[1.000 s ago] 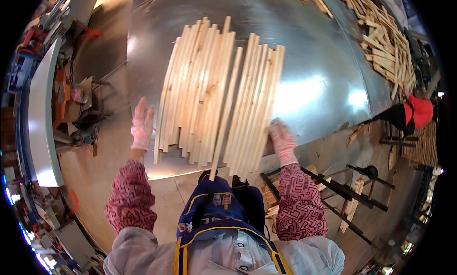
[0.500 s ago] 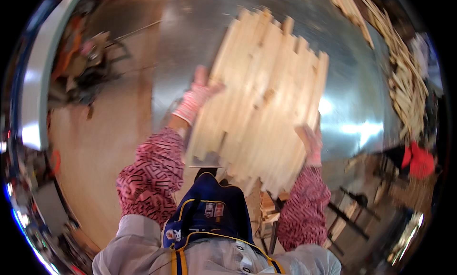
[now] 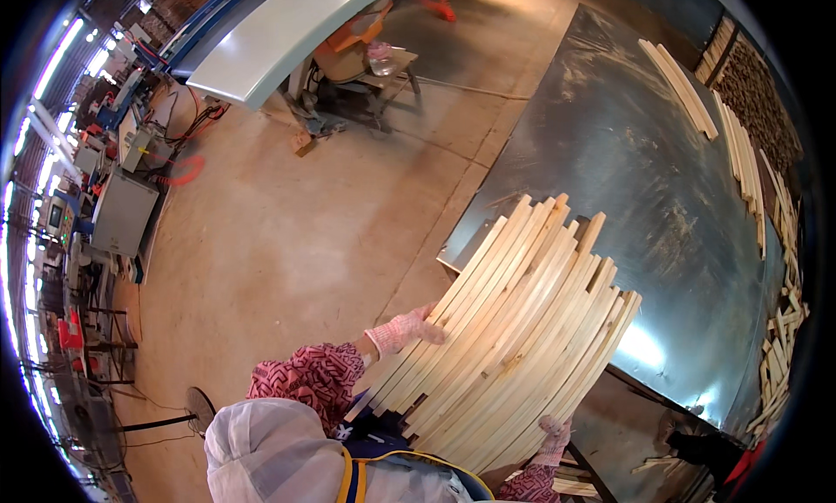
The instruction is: The person sorts and stacks wooden planks in a workshop. They pick up planks from a metal table, arrange them into neat piles, and move them to different locations, including a conveyor belt and a wooden workbench.
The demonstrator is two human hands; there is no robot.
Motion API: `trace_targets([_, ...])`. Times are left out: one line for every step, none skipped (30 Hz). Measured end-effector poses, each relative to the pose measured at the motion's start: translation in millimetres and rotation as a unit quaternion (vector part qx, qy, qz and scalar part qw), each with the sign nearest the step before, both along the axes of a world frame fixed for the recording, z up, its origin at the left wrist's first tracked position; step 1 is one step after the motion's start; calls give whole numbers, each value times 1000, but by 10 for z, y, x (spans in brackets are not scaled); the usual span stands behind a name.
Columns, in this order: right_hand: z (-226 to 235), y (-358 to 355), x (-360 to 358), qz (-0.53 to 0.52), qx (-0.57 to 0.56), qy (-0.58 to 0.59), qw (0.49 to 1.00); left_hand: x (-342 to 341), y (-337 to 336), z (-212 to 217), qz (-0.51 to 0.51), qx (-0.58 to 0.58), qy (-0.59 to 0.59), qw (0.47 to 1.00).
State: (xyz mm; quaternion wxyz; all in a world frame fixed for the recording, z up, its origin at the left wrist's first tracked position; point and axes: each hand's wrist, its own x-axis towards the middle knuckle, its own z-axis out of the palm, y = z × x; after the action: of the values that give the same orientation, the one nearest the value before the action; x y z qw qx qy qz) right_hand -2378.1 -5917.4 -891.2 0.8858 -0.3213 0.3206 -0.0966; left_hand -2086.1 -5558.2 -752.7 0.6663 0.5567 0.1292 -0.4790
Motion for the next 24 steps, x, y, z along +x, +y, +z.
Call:
trace_targets([-49, 2, -4, 21, -19, -21, 999, -74, 47, -40, 3, 21, -3, 1000])
trace_targets([-101, 42, -11, 17, -33, -17, 999, -157, 106, -99, 31, 18, -4, 999])
trace_targets([-54, 45, 119, 12, -50, -16, 999, -150, 125, -138, 59, 12, -7, 998])
trace_targets([-65, 7, 233, 32, -96, -35, 994, -131, 153, -168, 88, 6, -9, 996])
trace_targets([-86, -25, 359, 53, -141, -55, 987, -96, 199, -188, 70, 22, -36, 997])
trace_targets([-97, -78, 526, 76, -167, -61, 981, -31, 242, -138, 55, 37, -68, 995])
trace_targets([-124, -147, 708, 97, -193, -68, 974, 38, 275, -87, 42, 54, -101, 993])
trace_targets([-146, -257, 888, 119, -199, -54, 971, 86, 299, -26, 68, 45, -115, 990])
trace_targets([-119, -303, 1093, 138, -182, -91, 969, 124, 306, 100, 91, 34, -131, 987])
trace_targets([-45, -337, 1320, 164, -161, -128, 965, 164, 346, 224, 120, 25, -144, 982])
trace_targets([27, -358, 1582, 193, -112, -212, 951, 235, 420, 305, 135, 13, -154, 979])
trace_targets([127, -371, 1841, 206, -85, -230, 947, 279, 503, 372, 152, 0, -163, 975])
trace_targets([277, -347, 2110, 224, -56, -245, 942, 374, 553, 425, 168, -15, -174, 970])
trace_targets([413, -306, 2378, 223, -52, -197, 953, 466, 603, 518, 183, -16, -187, 965])
trace_targets([565, -182, 2642, 212, -75, -157, 962, 556, 651, 720, 191, -18, -194, 962])
trace_targets([732, -36, 2898, 203, -94, -117, 968, 683, 758, 874, 199, -19, -208, 958])
trace_targets([893, 162, 3200, 188, -140, -89, 968, 838, 911, 939, 205, -31, -227, 952])
trace_targets([995, 290, 3404, 193, -144, -108, 964, 946, 1125, 970, 216, -43, -239, 946])
trace_targets([1093, 290, 3538, 204, -149, -116, 961, 970, 1197, 918, 233, -56, -234, 942])
trace_targets([1047, 235, 3735, 231, -108, -176, 951, 1051, 1266, 844, 255, -81, -208, 941])
trace_targets([1126, 378, 4009, 240, -118, -209, 941, 1285, 1446, 809, 274, -104, -199, 935])
trace_targets([1226, 495, 4294, 244, -128, -243, 930, 1495, 1602, 866, 285, -126, -194, 930])
trace_targets([1321, 629, 4534, 246, -137, -275, 919, 1682, 1726, 957, 269, -90, -244, 927])
trace_targets([1370, 733, 4801, 223, -128, -285, 923, 1968, 1812, 1086, 246, -60, -294, 922])
